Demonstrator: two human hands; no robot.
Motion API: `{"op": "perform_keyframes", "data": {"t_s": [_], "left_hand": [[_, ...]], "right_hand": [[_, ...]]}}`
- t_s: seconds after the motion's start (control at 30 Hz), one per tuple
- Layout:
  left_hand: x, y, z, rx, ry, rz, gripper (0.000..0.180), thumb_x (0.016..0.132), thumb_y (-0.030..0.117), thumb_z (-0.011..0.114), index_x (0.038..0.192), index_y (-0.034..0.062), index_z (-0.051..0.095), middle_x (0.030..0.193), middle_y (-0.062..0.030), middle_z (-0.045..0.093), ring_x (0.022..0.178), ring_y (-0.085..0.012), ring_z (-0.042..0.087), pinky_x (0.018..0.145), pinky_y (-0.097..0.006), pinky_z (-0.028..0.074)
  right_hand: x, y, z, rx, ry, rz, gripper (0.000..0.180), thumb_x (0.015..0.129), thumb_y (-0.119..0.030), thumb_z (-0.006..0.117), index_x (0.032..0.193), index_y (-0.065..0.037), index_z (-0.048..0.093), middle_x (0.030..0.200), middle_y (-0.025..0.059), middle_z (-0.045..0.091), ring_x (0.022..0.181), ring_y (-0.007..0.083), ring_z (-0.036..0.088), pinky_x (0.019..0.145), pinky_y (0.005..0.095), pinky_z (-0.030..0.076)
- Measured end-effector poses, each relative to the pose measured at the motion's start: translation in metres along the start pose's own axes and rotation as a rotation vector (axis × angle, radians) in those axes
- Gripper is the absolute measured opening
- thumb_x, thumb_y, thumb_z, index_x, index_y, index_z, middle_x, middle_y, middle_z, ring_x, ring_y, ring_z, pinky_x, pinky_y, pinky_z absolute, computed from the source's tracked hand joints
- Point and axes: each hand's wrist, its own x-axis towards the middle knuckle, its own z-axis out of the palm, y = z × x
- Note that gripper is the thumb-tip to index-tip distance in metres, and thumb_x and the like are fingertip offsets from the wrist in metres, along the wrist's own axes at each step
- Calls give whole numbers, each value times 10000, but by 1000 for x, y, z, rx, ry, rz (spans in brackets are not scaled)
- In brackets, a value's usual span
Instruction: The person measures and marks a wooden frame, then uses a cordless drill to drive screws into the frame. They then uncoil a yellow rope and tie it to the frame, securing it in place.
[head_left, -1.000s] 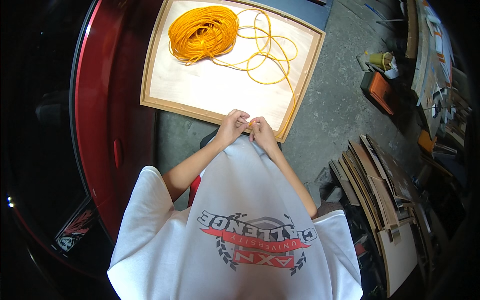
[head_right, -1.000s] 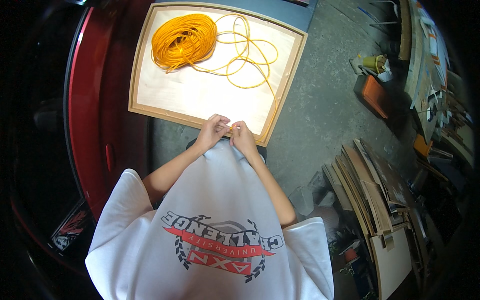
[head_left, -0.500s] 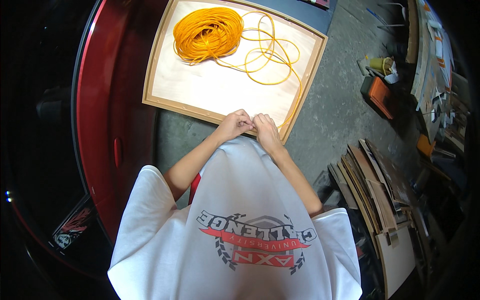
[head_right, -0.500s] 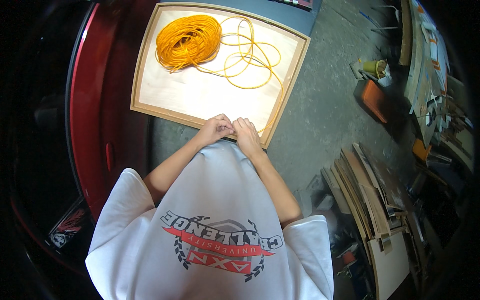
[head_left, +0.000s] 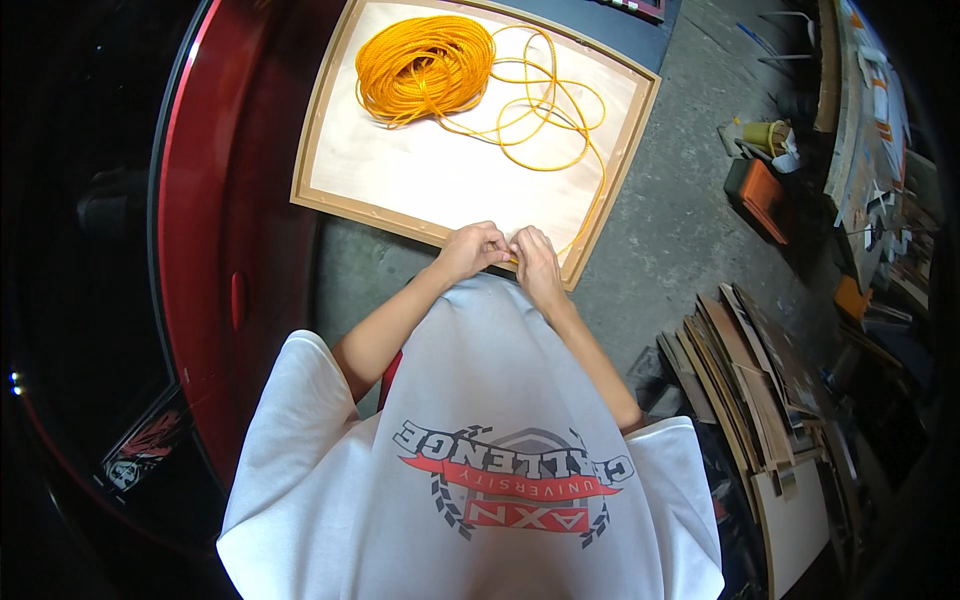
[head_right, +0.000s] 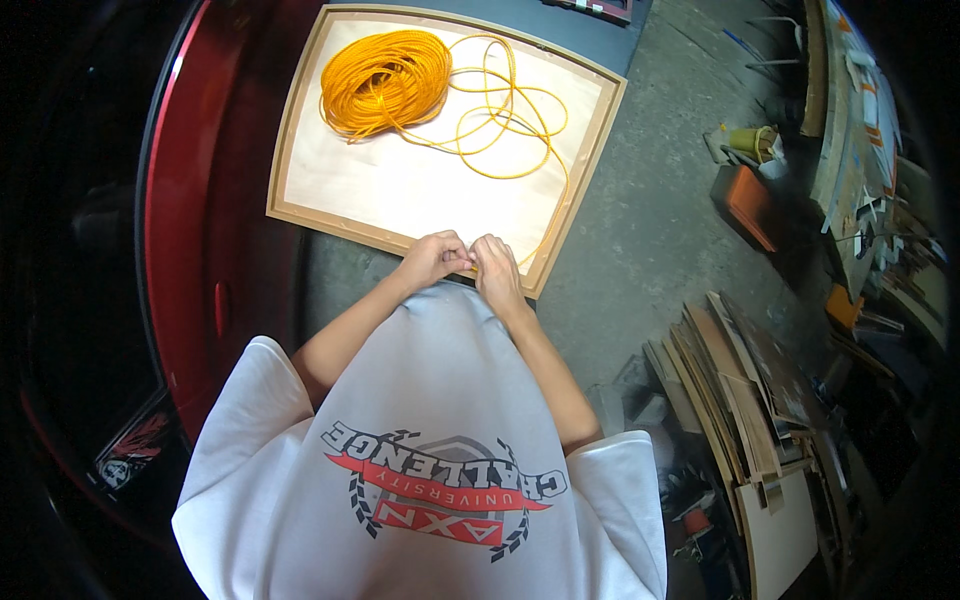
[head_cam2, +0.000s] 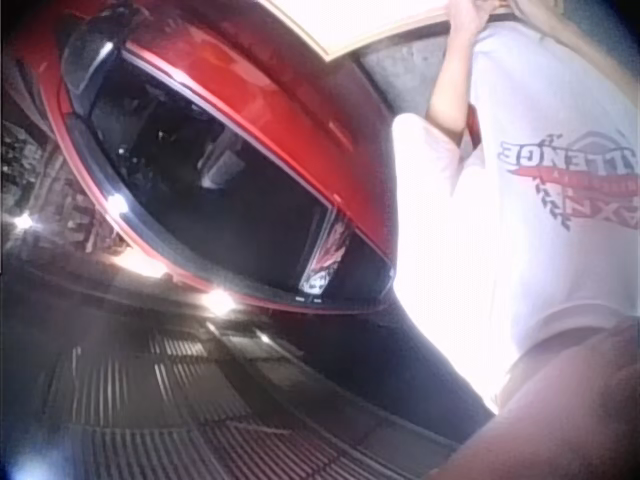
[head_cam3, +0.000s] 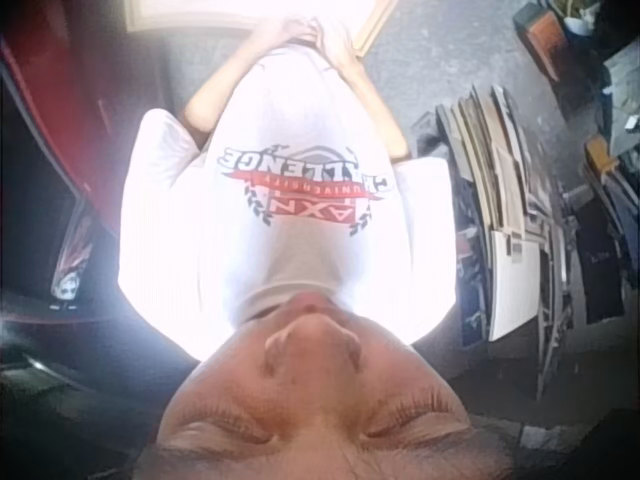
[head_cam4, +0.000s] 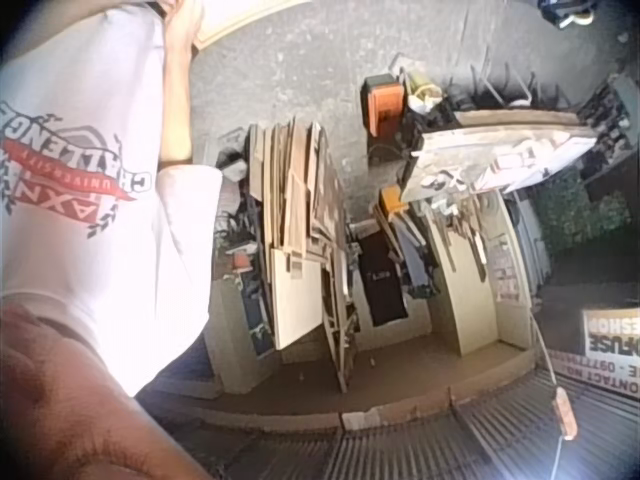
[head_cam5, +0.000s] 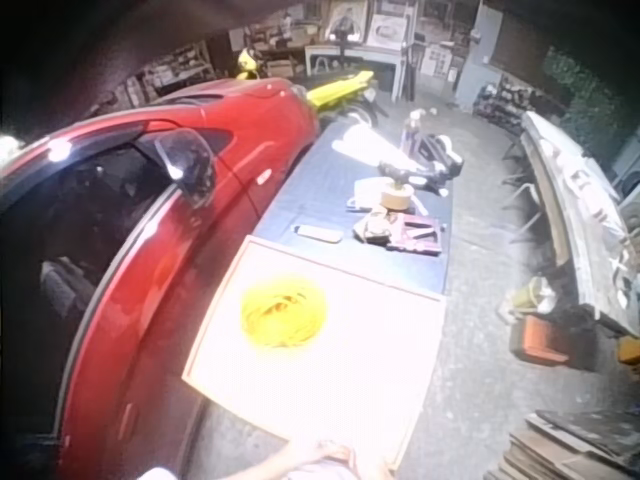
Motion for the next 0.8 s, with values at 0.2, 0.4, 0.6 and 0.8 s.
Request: {"op": "perform_keyframes", "data": {"t_s": [0.2, 0.4, 0.6, 0.8], "left_hand": [[3, -6, 5, 61, 10, -33, 155, 797, 96, 855, 806, 34, 713, 830, -60, 671, 728, -147, 635, 669, -306, 516], [12, -9, -1, -234, -7, -224, 140, 857, 105, 823, 840, -1, 732, 776, -57, 720, 692, -111, 635, 665, -285, 528], [15, -1, 1, -192, 24, -299, 125, 905, 126, 771, 910, 4, 748, 761, -60, 728, 677, -112, 644, 652, -279, 525], [10, 16, 12, 109, 128, -242, 174, 941, 206, 702, 945, 40, 751, 809, -83, 697, 741, -204, 666, 721, -348, 529]], "right_hand": [[-3, -3, 7, 135, 94, 161, 48, 924, -2, 592, 901, -14, 551, 905, 155, 569, 881, 353, 576, 788, 447, 450], [-9, 1, 0, -387, -308, 106, 81, 947, -124, 625, 934, -46, 641, 904, 132, 687, 893, 343, 607, 779, 454, 469], [-8, 6, 3, -187, -226, 173, 115, 957, -152, 564, 948, -73, 648, 878, 111, 686, 875, 290, 626, 807, 426, 461], [-15, 10, -11, -366, -358, -61, 200, 908, -85, 530, 1077, -86, 636, 920, 64, 631, 879, 273, 607, 807, 420, 448]]}}
